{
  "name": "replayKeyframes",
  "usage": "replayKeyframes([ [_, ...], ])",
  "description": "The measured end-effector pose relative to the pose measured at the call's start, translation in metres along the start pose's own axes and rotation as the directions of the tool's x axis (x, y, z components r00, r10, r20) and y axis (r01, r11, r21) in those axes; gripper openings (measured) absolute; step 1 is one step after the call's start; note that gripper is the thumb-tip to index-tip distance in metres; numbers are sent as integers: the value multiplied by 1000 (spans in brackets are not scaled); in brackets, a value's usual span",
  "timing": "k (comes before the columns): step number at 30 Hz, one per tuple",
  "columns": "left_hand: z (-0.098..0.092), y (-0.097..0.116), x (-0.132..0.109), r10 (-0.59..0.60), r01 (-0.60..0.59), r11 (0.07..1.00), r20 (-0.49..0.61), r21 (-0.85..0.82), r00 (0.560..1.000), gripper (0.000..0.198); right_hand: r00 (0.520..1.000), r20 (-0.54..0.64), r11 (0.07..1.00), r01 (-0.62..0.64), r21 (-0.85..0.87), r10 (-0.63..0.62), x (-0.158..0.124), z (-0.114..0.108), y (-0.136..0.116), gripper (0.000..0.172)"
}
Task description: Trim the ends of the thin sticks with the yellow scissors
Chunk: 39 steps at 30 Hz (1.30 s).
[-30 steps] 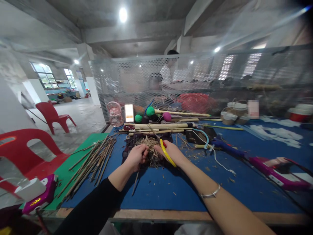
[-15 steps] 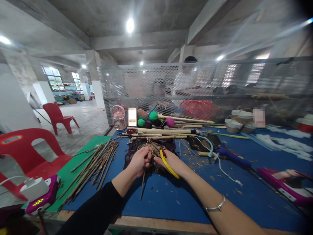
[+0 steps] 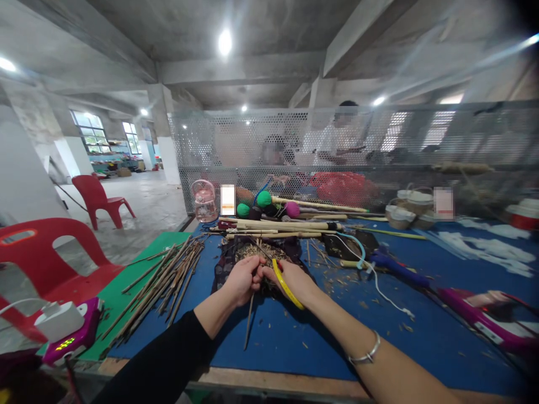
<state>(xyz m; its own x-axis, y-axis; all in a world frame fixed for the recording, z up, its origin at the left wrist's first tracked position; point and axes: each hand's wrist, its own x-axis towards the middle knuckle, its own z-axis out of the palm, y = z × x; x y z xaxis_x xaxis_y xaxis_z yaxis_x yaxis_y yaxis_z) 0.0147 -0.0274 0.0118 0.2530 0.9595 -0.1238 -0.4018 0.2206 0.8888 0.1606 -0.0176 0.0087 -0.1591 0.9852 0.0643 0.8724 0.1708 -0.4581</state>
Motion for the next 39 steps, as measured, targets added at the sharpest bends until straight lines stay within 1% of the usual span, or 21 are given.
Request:
replayKeyframes([
  [6,-1,0,0,-34,38,998,-71,52,997,16,998,59,998,-30,-55,33,3,0,3,59],
  [9,-2,1,0,-74,83,993,-102,83,992,11,996,76,995,-31,-93,38,6,1,6,61],
  [12,-3,1,1,-97,108,989,-107,102,990,10,996,73,990,-46,-135,57,6,-2,7,62],
  [15,-4,1,3,-65,74,993,-98,93,993,13,998,43,987,-47,-153,54,4,-6,4,60],
  [19,-4,3,2,-8,15,998,-108,61,994,16,1000,7,992,-28,-122,29,1,-7,0,57],
  [26,-1,4,0,-39,44,997,-77,59,996,17,1000,9,999,28,-36,-27,2,1,5,59],
  [30,-2,2,2,-25,26,999,-41,32,999,19,999,-23,999,49,-13,-49,3,5,5,62],
  [33,-2,1,3,-8,9,999,-40,31,999,19,998,-44,999,52,-13,-53,2,5,4,62],
  [39,-1,3,1,-20,28,996,-95,88,995,17,998,53,994,-12,-109,18,0,-2,2,59],
])
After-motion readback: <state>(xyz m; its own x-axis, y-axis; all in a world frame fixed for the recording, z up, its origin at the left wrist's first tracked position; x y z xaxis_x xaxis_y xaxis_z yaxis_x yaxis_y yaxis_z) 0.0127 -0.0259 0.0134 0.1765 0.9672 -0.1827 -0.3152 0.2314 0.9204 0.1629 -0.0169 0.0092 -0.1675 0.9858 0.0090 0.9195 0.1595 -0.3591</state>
